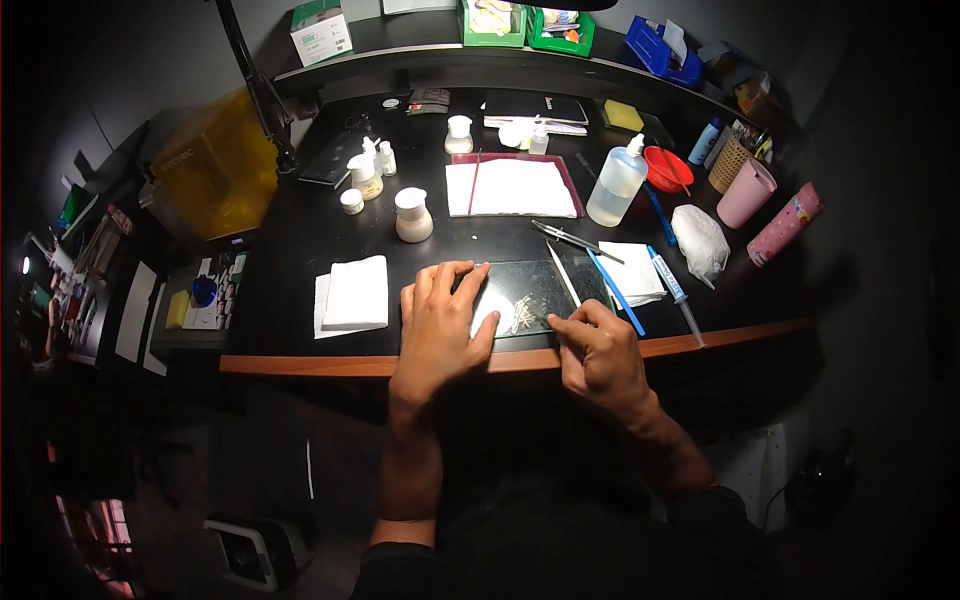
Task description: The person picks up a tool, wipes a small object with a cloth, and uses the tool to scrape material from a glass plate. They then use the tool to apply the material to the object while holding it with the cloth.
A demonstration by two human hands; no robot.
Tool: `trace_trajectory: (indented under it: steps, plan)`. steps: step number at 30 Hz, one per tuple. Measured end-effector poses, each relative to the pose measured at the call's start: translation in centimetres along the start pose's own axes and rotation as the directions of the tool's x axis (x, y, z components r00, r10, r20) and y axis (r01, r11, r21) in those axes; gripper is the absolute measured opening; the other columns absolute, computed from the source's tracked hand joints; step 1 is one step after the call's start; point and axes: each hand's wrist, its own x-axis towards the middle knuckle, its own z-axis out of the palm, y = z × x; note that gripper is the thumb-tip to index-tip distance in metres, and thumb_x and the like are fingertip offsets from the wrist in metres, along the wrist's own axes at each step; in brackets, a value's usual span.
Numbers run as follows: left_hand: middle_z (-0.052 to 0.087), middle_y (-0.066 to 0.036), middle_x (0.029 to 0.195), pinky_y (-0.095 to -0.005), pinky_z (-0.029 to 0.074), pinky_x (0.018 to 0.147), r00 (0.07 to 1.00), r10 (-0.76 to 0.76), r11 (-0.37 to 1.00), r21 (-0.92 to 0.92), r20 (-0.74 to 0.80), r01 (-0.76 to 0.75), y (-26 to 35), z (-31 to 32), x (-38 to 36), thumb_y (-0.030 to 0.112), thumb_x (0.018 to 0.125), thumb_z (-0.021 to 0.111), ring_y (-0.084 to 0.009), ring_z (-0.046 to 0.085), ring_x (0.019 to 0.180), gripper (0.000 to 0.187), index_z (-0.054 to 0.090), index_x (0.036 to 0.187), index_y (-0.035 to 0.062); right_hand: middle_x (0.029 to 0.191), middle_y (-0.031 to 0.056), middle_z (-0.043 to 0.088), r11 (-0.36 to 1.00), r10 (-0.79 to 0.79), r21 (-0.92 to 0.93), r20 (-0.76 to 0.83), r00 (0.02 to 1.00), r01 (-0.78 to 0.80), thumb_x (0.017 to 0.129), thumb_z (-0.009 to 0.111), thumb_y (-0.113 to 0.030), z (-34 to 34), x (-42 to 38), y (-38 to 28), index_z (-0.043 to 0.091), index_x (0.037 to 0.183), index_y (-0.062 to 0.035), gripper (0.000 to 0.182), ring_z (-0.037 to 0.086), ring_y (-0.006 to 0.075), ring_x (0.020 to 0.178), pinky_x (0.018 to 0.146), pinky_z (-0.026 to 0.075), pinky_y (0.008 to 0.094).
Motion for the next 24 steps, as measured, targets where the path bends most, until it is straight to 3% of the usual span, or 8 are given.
trace_trajectory:
  steps: [2, 8, 11, 14, 20, 24]
  plan:
    - [0.057, -0.012, 0.128, -0.0431, 0.036, 0.101, 1.0, 0.0, 1.0, 0.005, -0.001, 0.0, -0.1, 0.0, 0.0, 0.023, 0.082, 0.073, -0.0296, 0.049, 0.122, 0.053, 0.063, 0.13, 0.0032, 0.079, 0.0131, 0.061, 0.999, -0.036, -0.034, -0.051, 0.998, 0.034, 0.076, 0.067, 0.009, 0.2, 0.3, 0.7, 0.074, 0.102, 0.0036, 0.027, 0.064, 0.0244, 0.063, 0.056, 0.05, 0.0328]
    - [0.057, -0.012, 0.128, -0.0428, 0.036, 0.101, 1.0, -0.005, 1.0, 0.003, 0.002, 0.005, 0.1, -0.1, 0.0, 0.024, 0.083, 0.072, -0.0298, 0.049, 0.122, 0.053, 0.063, 0.13, 0.0037, 0.078, 0.0126, 0.06, 0.997, -0.078, 0.023, -0.002, 0.997, 0.078, 0.075, 0.067, 0.009, 0.3, 0.0, 0.1, 0.075, 0.102, 0.0027, 0.029, 0.063, 0.0239, 0.063, 0.055, 0.05, 0.032]
    - [0.057, -0.012, 0.129, -0.0428, 0.036, 0.101, 1.0, -0.01, 1.0, 0.002, 0.009, 0.01, 0.1, -0.2, 0.0, 0.024, 0.083, 0.072, -0.0296, 0.049, 0.122, 0.052, 0.063, 0.13, 0.0039, 0.084, 0.0147, 0.061, 0.998, -0.055, 0.014, 0.025, 0.998, 0.054, 0.077, 0.065, 0.006, -0.4, 0.3, 0.2, 0.074, 0.102, 0.0033, 0.027, 0.067, 0.0296, 0.068, 0.062, 0.055, 0.0376]
    - [0.057, -0.012, 0.128, -0.0427, 0.036, 0.101, 1.0, -0.006, 1.0, 0.004, 0.002, 0.006, 0.1, -0.1, 0.0, 0.024, 0.082, 0.072, -0.0295, 0.049, 0.122, 0.052, 0.063, 0.13, 0.0039, 0.083, 0.0147, 0.061, 0.999, 0.027, -0.019, 0.037, 0.999, -0.027, 0.077, 0.066, 0.005, -0.6, 0.4, 0.8, 0.074, 0.102, 0.0032, 0.026, 0.067, 0.0296, 0.068, 0.063, 0.055, 0.0377]
    - [0.057, -0.012, 0.128, -0.0426, 0.037, 0.101, 1.0, -0.002, 1.0, 0.007, -0.006, 0.003, 0.0, 0.0, 0.0, 0.024, 0.083, 0.072, -0.0292, 0.049, 0.122, 0.052, 0.063, 0.13, 0.0048, 0.082, 0.0151, 0.061, 0.998, -0.054, 0.011, 0.043, 0.998, 0.054, 0.078, 0.066, 0.006, -0.6, 0.1, 0.4, 0.074, 0.103, 0.003, 0.027, 0.066, 0.0298, 0.067, 0.062, 0.054, 0.037]
    - [0.057, -0.012, 0.128, -0.0429, 0.036, 0.101, 1.0, -0.002, 1.0, 0.003, -0.004, 0.002, -0.1, -0.1, -0.1, 0.024, 0.083, 0.072, -0.0292, 0.049, 0.122, 0.052, 0.063, 0.13, 0.0042, 0.08, 0.0147, 0.06, 1.0, -0.01, 0.003, 0.001, 1.0, 0.01, 0.078, 0.067, 0.005, -0.9, -0.1, 0.5, 0.074, 0.105, 0.0025, 0.028, 0.065, 0.0298, 0.068, 0.062, 0.053, 0.0372]
